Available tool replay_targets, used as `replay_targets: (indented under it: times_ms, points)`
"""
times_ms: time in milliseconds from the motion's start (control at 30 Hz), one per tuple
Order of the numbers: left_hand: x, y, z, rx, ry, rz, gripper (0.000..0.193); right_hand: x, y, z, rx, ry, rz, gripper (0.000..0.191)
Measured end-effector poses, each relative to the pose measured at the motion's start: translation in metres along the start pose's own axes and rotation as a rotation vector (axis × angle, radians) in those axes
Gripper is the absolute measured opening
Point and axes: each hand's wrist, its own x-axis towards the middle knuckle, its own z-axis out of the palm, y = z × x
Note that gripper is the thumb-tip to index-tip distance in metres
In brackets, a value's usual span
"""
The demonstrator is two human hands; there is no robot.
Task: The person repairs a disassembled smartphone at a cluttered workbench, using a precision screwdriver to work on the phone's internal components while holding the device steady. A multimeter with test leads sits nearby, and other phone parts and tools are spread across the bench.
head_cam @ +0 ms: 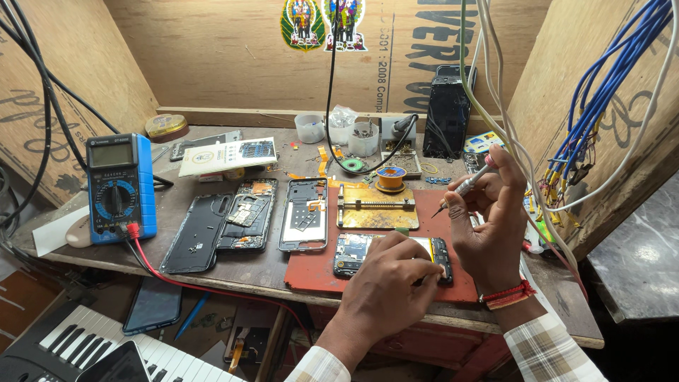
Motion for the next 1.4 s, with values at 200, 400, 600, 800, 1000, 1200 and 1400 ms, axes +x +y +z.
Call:
replay_targets:
  times_ms: [200, 400, 600, 800, 1000, 1200, 1400]
  points:
    - [0.0004, 0.0019, -0.0013, 0.018, 0.028, 0.034, 0.016, 0.0003, -0.0012, 0.0003, 0.005, -0.003, -0.001, 0.071]
    - [0.0006, 0.0016, -0.0009, 0.039, -0.002, 0.022, 0.010, 0.0006, -0.0014, 0.0002, 0.005, -0.003, -0.001, 0.071]
    - [-0.0001, 0.0004, 0.0007, 0.036, -0.004, 0.003, 0.008, 0.0008, -0.0009, 0.0005, 0.001, 0.000, -0.007, 0.072]
    - [-0.0044, 0.0021, 0.0029, 0.011, 0.026, 0.011, 0.007, -0.0023, -0.0011, -0.0004, 0.003, -0.006, -0.006, 0.071]
    - [-0.0055, 0.0013, 0.0026, 0.018, 0.047, 0.038, 0.005, -0.0033, -0.0011, 0.0005, 0.038, 0.006, 0.024, 0.069]
    - [-0.0053, 0.0013, 0.0013, 0.010, 0.040, 0.021, 0.006, -0.0034, -0.0038, -0.0014, 0.099, 0.014, 0.051, 0.067]
    - [-0.0030, 0.0016, 0.0005, 0.009, 0.023, 0.023, 0.008, 0.0021, -0.0079, -0.0011, 0.102, 0.030, 0.064, 0.069]
